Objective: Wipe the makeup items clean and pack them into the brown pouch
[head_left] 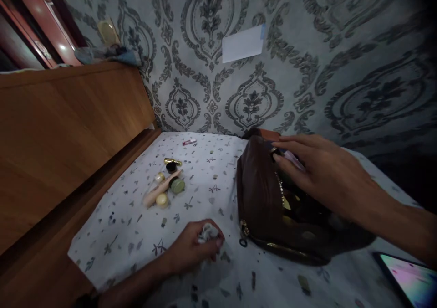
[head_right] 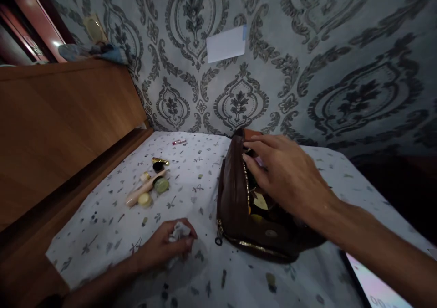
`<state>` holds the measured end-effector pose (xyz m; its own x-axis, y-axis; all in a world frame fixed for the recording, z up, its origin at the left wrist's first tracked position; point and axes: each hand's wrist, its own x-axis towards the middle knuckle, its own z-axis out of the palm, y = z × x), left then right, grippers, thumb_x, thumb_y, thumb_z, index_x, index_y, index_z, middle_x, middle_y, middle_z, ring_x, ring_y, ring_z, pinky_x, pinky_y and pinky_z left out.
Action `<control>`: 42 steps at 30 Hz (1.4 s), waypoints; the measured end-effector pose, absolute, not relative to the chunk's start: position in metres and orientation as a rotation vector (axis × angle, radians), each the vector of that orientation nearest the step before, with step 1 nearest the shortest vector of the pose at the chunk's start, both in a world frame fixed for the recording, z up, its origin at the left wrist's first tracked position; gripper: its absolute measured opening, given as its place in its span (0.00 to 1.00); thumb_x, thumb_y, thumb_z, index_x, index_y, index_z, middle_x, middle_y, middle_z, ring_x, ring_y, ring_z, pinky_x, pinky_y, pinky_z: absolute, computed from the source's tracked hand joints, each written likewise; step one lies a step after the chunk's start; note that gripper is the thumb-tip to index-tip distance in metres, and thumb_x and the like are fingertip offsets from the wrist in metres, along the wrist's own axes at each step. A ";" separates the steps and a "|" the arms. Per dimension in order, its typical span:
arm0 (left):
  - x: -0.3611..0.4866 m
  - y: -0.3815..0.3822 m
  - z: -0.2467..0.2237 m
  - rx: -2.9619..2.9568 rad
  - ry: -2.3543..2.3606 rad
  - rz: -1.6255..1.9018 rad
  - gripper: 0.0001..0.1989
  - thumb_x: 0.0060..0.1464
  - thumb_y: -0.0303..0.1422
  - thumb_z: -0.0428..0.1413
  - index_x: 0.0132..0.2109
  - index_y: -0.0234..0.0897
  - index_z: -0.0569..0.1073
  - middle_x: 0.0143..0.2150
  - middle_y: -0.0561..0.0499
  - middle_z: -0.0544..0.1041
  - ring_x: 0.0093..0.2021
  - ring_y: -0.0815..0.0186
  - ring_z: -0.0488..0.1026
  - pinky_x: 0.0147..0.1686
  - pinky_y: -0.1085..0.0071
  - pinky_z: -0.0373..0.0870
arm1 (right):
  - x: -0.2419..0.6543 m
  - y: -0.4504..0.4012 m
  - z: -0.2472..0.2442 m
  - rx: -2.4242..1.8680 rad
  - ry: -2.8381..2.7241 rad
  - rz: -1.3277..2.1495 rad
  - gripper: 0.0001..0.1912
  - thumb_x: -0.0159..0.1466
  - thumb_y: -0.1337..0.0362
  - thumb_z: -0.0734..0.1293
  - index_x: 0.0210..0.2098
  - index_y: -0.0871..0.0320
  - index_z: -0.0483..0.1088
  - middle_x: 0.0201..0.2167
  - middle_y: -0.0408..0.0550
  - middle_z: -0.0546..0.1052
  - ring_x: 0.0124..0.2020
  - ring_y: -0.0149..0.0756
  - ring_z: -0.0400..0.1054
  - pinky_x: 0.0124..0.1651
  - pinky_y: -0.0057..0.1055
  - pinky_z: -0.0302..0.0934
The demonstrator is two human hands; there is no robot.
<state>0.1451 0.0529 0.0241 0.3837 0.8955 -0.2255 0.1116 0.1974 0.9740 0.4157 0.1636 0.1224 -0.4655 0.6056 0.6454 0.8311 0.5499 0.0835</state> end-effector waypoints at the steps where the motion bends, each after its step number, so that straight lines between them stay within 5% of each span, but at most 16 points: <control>1: 0.139 0.059 0.028 1.281 1.065 0.746 0.17 0.52 0.46 0.60 0.37 0.34 0.72 0.27 0.54 0.71 0.27 0.70 0.69 0.30 0.74 0.69 | 0.407 0.153 0.124 -1.081 -2.198 -0.522 0.13 0.68 0.63 0.62 0.44 0.62 0.75 0.45 0.60 0.79 0.46 0.50 0.73 0.44 0.43 0.68; 4: 0.114 0.091 0.038 1.409 1.143 0.834 0.17 0.52 0.46 0.60 0.36 0.35 0.73 0.29 0.52 0.73 0.29 0.68 0.71 0.31 0.73 0.70 | 0.370 0.119 0.120 -0.807 -2.145 -0.368 0.08 0.68 0.68 0.62 0.41 0.59 0.73 0.41 0.54 0.79 0.44 0.43 0.72 0.47 0.41 0.68; 8: 0.067 0.157 0.049 1.639 1.331 0.972 0.17 0.51 0.47 0.58 0.34 0.36 0.73 0.27 0.53 0.74 0.28 0.67 0.71 0.31 0.72 0.69 | 0.320 0.087 0.087 -0.650 -2.366 -0.004 0.10 0.69 0.72 0.59 0.39 0.60 0.72 0.33 0.51 0.77 0.37 0.38 0.70 0.39 0.35 0.67; 12: 0.009 0.214 0.055 1.705 1.599 1.116 0.16 0.48 0.46 0.57 0.31 0.36 0.71 0.25 0.53 0.73 0.29 0.66 0.70 0.32 0.71 0.68 | 0.290 0.078 0.043 -0.817 -2.451 0.346 0.12 0.68 0.72 0.59 0.33 0.59 0.72 0.30 0.49 0.76 0.35 0.38 0.70 0.38 0.32 0.66; 16: -0.030 0.234 0.045 1.690 1.752 1.055 0.14 0.49 0.43 0.54 0.32 0.35 0.70 0.24 0.53 0.72 0.26 0.67 0.68 0.27 0.73 0.63 | 0.270 0.083 0.015 -1.012 -2.233 0.686 0.10 0.65 0.70 0.61 0.38 0.58 0.75 0.33 0.50 0.79 0.37 0.37 0.73 0.40 0.32 0.67; 21: -0.038 0.247 0.028 1.829 1.827 0.933 0.13 0.53 0.40 0.52 0.34 0.34 0.72 0.29 0.51 0.76 0.32 0.65 0.71 0.33 0.71 0.66 | 0.243 0.097 -0.003 -1.133 -1.864 1.074 0.12 0.64 0.63 0.62 0.35 0.59 0.77 0.31 0.48 0.81 0.32 0.37 0.74 0.35 0.30 0.65; 28: -0.009 0.320 0.042 2.054 2.003 0.685 0.13 0.58 0.34 0.51 0.46 0.33 0.75 0.44 0.44 0.80 0.46 0.58 0.74 0.45 0.67 0.67 | 0.231 0.100 -0.024 -1.149 -1.740 0.961 0.13 0.64 0.62 0.62 0.36 0.59 0.78 0.33 0.50 0.82 0.33 0.39 0.74 0.38 0.32 0.64; 34: 0.044 0.357 0.039 2.267 1.967 0.339 0.20 0.59 0.30 0.51 0.57 0.30 0.69 0.60 0.35 0.72 0.57 0.53 0.70 0.53 0.58 0.66 | 0.231 0.095 -0.029 -1.172 -1.739 0.910 0.10 0.61 0.68 0.65 0.36 0.59 0.80 0.31 0.48 0.82 0.32 0.36 0.73 0.36 0.28 0.62; 42: 0.073 0.364 0.026 2.434 2.044 0.024 0.18 0.55 0.28 0.47 0.50 0.27 0.72 0.54 0.27 0.73 0.55 0.41 0.71 0.46 0.55 0.68 | 0.232 0.102 -0.038 -1.184 -1.706 0.929 0.12 0.58 0.70 0.66 0.37 0.59 0.81 0.31 0.46 0.82 0.29 0.33 0.72 0.33 0.25 0.60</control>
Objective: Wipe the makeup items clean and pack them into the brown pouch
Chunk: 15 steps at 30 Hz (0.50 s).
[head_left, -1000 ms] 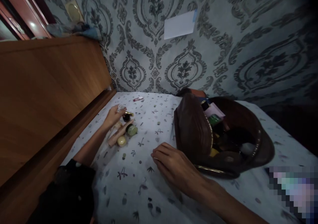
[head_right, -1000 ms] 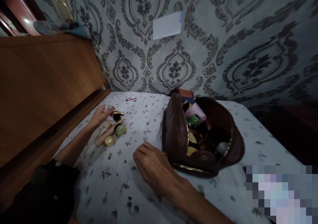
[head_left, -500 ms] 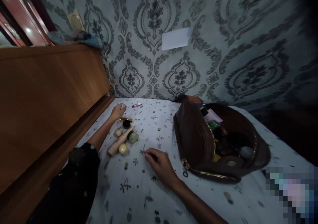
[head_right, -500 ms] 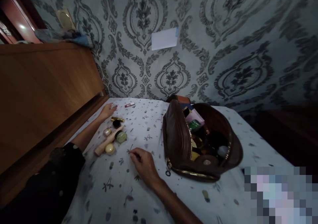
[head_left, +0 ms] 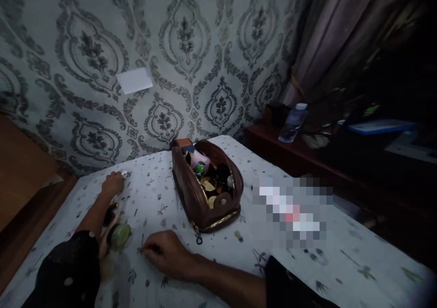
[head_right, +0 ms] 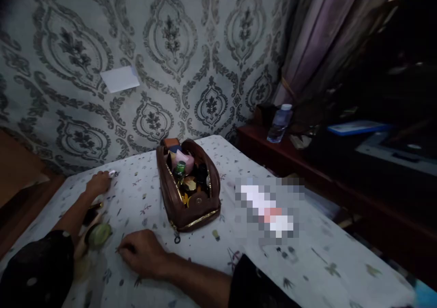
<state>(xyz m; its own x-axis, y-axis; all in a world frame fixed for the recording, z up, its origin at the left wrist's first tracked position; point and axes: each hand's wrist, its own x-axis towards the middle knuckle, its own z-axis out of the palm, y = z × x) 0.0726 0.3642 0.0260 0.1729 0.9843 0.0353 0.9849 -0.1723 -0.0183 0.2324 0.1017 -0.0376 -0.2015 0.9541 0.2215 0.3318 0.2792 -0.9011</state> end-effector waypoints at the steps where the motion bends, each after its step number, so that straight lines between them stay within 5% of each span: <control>1: 0.073 0.363 0.029 -2.374 -1.981 -0.001 0.16 0.55 0.29 0.46 0.47 0.27 0.72 0.52 0.27 0.74 0.53 0.41 0.72 0.44 0.55 0.69 | 0.232 0.102 -0.038 -1.185 -1.693 0.937 0.12 0.57 0.70 0.66 0.37 0.59 0.81 0.31 0.46 0.82 0.29 0.33 0.72 0.33 0.25 0.60; 8: 0.084 0.314 0.055 -2.586 -1.727 -0.058 0.18 0.59 0.32 0.45 0.51 0.33 0.72 0.51 0.39 0.77 0.52 0.53 0.74 0.50 0.63 0.69 | 0.234 0.104 -0.038 -1.083 -1.411 1.091 0.07 0.59 0.66 0.66 0.35 0.57 0.77 0.24 0.41 0.75 0.26 0.30 0.67 0.30 0.25 0.60; 11: 0.081 0.254 0.049 -2.737 -1.557 -0.152 0.20 0.60 0.33 0.45 0.57 0.38 0.69 0.55 0.46 0.75 0.56 0.59 0.72 0.55 0.68 0.67 | 0.238 0.107 -0.033 -0.936 -1.146 1.301 0.17 0.61 0.56 0.67 0.47 0.55 0.71 0.28 0.40 0.71 0.26 0.30 0.69 0.24 0.23 0.60; 15: 0.078 0.164 0.039 -2.902 -1.222 -0.430 0.23 0.56 0.27 0.47 0.58 0.40 0.69 0.54 0.43 0.74 0.55 0.54 0.70 0.54 0.58 0.68 | 0.245 0.104 -0.022 -0.843 -0.918 1.380 0.28 0.57 0.45 0.70 0.51 0.53 0.66 0.35 0.43 0.72 0.31 0.33 0.73 0.21 0.22 0.60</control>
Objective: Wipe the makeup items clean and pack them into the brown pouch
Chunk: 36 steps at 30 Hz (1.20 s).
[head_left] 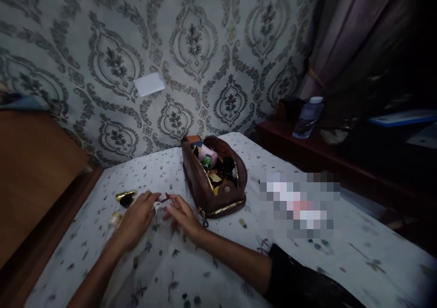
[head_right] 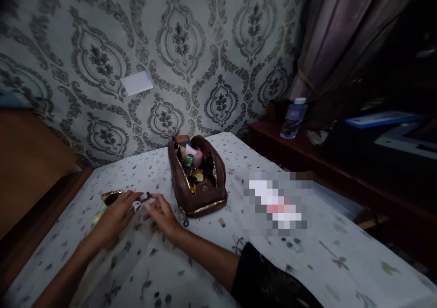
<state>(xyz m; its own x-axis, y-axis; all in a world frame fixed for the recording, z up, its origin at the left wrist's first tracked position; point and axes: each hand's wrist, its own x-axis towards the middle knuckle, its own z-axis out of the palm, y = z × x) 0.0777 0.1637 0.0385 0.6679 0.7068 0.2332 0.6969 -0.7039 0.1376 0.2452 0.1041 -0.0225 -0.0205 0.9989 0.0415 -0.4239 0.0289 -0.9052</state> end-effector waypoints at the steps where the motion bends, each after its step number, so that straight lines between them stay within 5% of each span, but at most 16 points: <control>1: 0.079 0.145 0.038 2.832 1.163 0.397 0.24 0.56 0.25 0.47 0.57 0.42 0.70 0.51 0.44 0.74 0.53 0.54 0.71 0.53 0.57 0.68 | 0.246 0.101 -0.020 -0.840 -0.905 1.384 0.28 0.57 0.44 0.70 0.49 0.53 0.67 0.36 0.43 0.74 0.31 0.33 0.73 0.22 0.23 0.60; 5: 0.086 0.104 0.039 2.703 1.092 0.399 0.24 0.54 0.23 0.47 0.56 0.40 0.71 0.47 0.44 0.74 0.50 0.55 0.70 0.51 0.58 0.69 | 0.251 0.083 -0.020 -0.876 -0.873 1.377 0.25 0.53 0.46 0.73 0.42 0.55 0.73 0.32 0.43 0.78 0.28 0.32 0.72 0.25 0.25 0.61; 13: 0.092 0.090 0.017 1.923 1.334 1.124 0.22 0.67 0.43 0.42 0.59 0.36 0.68 0.55 0.42 0.73 0.58 0.59 0.69 0.61 0.60 0.62 | 0.254 0.062 -0.031 -0.851 -0.651 1.384 0.23 0.45 0.51 0.79 0.35 0.57 0.74 0.30 0.46 0.80 0.32 0.38 0.76 0.40 0.35 0.69; 21: 0.115 0.070 -0.010 2.160 1.333 1.005 0.27 0.66 0.45 0.40 0.60 0.33 0.71 0.65 0.38 0.58 0.67 0.52 0.57 0.66 0.51 0.56 | 0.239 0.054 -0.028 -0.892 -0.768 1.299 0.19 0.46 0.53 0.76 0.31 0.55 0.69 0.23 0.36 0.71 0.25 0.29 0.67 0.34 0.28 0.64; 29: 0.105 0.088 -0.020 2.080 1.342 1.027 0.28 0.61 0.48 0.44 0.61 0.37 0.66 0.51 0.42 0.70 0.55 0.52 0.68 0.57 0.51 0.65 | 0.241 0.051 -0.035 -0.859 -0.950 1.235 0.13 0.51 0.60 0.73 0.32 0.56 0.69 0.28 0.38 0.72 0.29 0.28 0.66 0.38 0.28 0.63; 36: 0.100 0.088 -0.009 1.874 1.381 1.154 0.20 0.58 0.46 0.50 0.52 0.39 0.70 0.46 0.47 0.73 0.50 0.55 0.71 0.50 0.59 0.68 | 0.241 0.049 -0.034 -0.987 -1.222 1.106 0.08 0.56 0.66 0.68 0.37 0.57 0.73 0.32 0.41 0.75 0.34 0.32 0.69 0.40 0.29 0.63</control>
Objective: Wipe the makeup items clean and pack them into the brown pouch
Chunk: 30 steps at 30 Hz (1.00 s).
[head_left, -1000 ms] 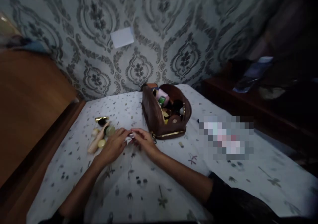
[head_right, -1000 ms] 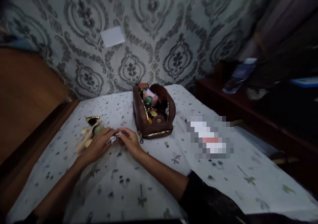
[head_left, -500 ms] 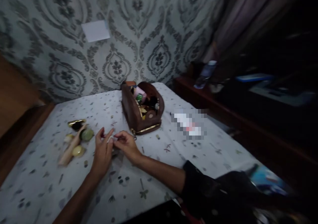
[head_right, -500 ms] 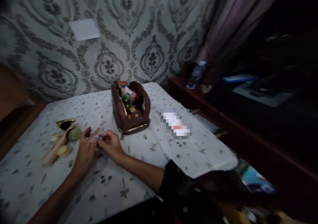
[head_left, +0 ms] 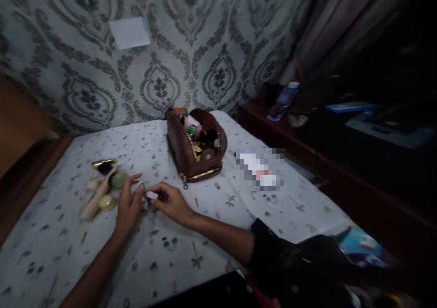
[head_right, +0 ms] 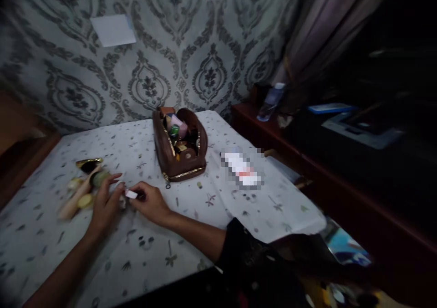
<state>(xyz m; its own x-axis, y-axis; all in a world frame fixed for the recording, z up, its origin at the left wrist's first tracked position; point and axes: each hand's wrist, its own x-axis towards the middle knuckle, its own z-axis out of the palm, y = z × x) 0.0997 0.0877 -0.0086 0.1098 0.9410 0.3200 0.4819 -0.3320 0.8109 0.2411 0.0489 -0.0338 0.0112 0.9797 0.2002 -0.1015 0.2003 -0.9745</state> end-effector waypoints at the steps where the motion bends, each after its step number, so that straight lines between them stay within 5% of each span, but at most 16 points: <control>1: 0.099 0.088 -0.008 1.864 1.372 1.150 0.19 0.58 0.45 0.50 0.50 0.39 0.70 0.46 0.47 0.74 0.49 0.56 0.71 0.50 0.59 0.68 | 0.241 0.048 -0.033 -1.011 -1.262 1.079 0.08 0.57 0.67 0.68 0.38 0.57 0.72 0.33 0.42 0.75 0.34 0.33 0.69 0.41 0.30 0.63; 6: 0.094 0.092 -0.010 1.801 1.307 1.144 0.13 0.59 0.40 0.50 0.46 0.39 0.72 0.33 0.52 0.74 0.36 0.62 0.72 0.42 0.65 0.68 | 0.243 0.049 -0.033 -1.155 -1.463 0.818 0.09 0.57 0.70 0.68 0.37 0.56 0.74 0.35 0.45 0.75 0.37 0.35 0.68 0.41 0.30 0.62; 11: 0.090 0.094 -0.007 1.644 1.276 1.193 0.14 0.62 0.44 0.49 0.44 0.40 0.71 0.31 0.53 0.74 0.31 0.65 0.71 0.35 0.69 0.68 | 0.245 0.050 -0.035 -1.141 -1.397 0.958 0.06 0.59 0.63 0.69 0.37 0.56 0.74 0.32 0.45 0.76 0.34 0.35 0.69 0.37 0.31 0.63; 17: 0.089 0.094 -0.008 1.527 1.288 1.269 0.15 0.67 0.44 0.43 0.48 0.41 0.68 0.42 0.47 0.77 0.45 0.61 0.74 0.48 0.62 0.69 | 0.250 0.059 -0.039 -1.084 -1.037 1.230 0.22 0.53 0.51 0.73 0.41 0.56 0.70 0.24 0.40 0.73 0.24 0.33 0.70 0.25 0.27 0.63; 24: 0.097 0.081 -0.019 1.785 1.105 1.183 0.09 0.64 0.40 0.50 0.45 0.41 0.65 0.54 0.44 0.72 0.59 0.59 0.67 0.60 0.59 0.61 | 0.249 0.059 -0.038 -1.046 -0.903 1.271 0.24 0.49 0.50 0.76 0.39 0.57 0.72 0.25 0.42 0.77 0.25 0.36 0.74 0.29 0.32 0.70; 30: 0.097 0.082 -0.020 1.772 1.090 1.121 0.07 0.60 0.38 0.53 0.41 0.41 0.66 0.50 0.46 0.75 0.55 0.58 0.71 0.56 0.60 0.64 | 0.243 0.055 -0.043 -1.025 -1.064 1.191 0.20 0.50 0.59 0.76 0.41 0.56 0.76 0.34 0.46 0.80 0.33 0.36 0.74 0.38 0.33 0.71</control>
